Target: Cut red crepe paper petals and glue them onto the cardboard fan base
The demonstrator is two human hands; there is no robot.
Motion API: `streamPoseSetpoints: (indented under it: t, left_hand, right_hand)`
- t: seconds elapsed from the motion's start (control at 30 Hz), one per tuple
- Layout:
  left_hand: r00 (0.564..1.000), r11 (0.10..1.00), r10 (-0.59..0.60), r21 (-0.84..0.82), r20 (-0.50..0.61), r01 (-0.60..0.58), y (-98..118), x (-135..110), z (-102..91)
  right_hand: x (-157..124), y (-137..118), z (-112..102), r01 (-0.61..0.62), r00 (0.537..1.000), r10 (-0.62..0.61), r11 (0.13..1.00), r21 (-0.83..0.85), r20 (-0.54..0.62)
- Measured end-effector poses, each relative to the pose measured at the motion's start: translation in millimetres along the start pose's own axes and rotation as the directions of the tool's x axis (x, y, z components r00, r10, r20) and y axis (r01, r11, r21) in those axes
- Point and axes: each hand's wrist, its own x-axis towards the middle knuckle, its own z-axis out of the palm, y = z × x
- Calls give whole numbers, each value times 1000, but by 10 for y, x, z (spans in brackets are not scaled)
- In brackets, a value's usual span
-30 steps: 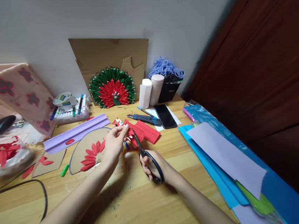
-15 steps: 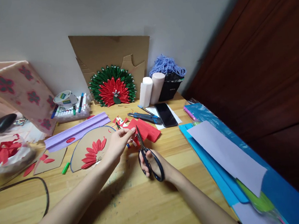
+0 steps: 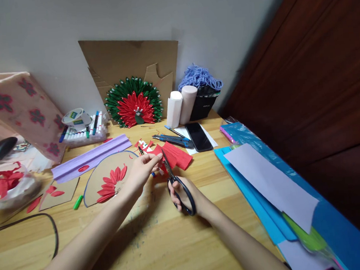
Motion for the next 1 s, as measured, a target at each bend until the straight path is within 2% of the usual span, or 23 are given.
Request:
streamPoseSetpoints:
  t: [0.17, 0.33, 0.57, 0.8, 1.0]
  left_hand:
    - [1000, 1000, 12, 2, 0, -12, 22, -10, -2]
    - [999, 1000, -5, -28, -48, 4, 47, -14, -3]
    - [997, 999, -26, -27, -72, 24, 59, -10, -5]
    - [1000, 1000, 22, 18, -16, -22, 5, 8, -20]
    - [999, 1000, 13, 25, 47, -14, 21, -27, -2]
  right_hand:
    - [-41, -89, 36, 4, 999, -6, 999, -50, -39]
    - [-34, -114, 42, -6, 998, 0, 996, -92, -67]
    - [-61, -102, 32, 32, 998, -41, 986, -162, -50]
    - [-35, 19, -1, 84, 996, -82, 993, -77, 22]
    - [-31, 5, 12, 113, 994, -113, 988, -109, -1]
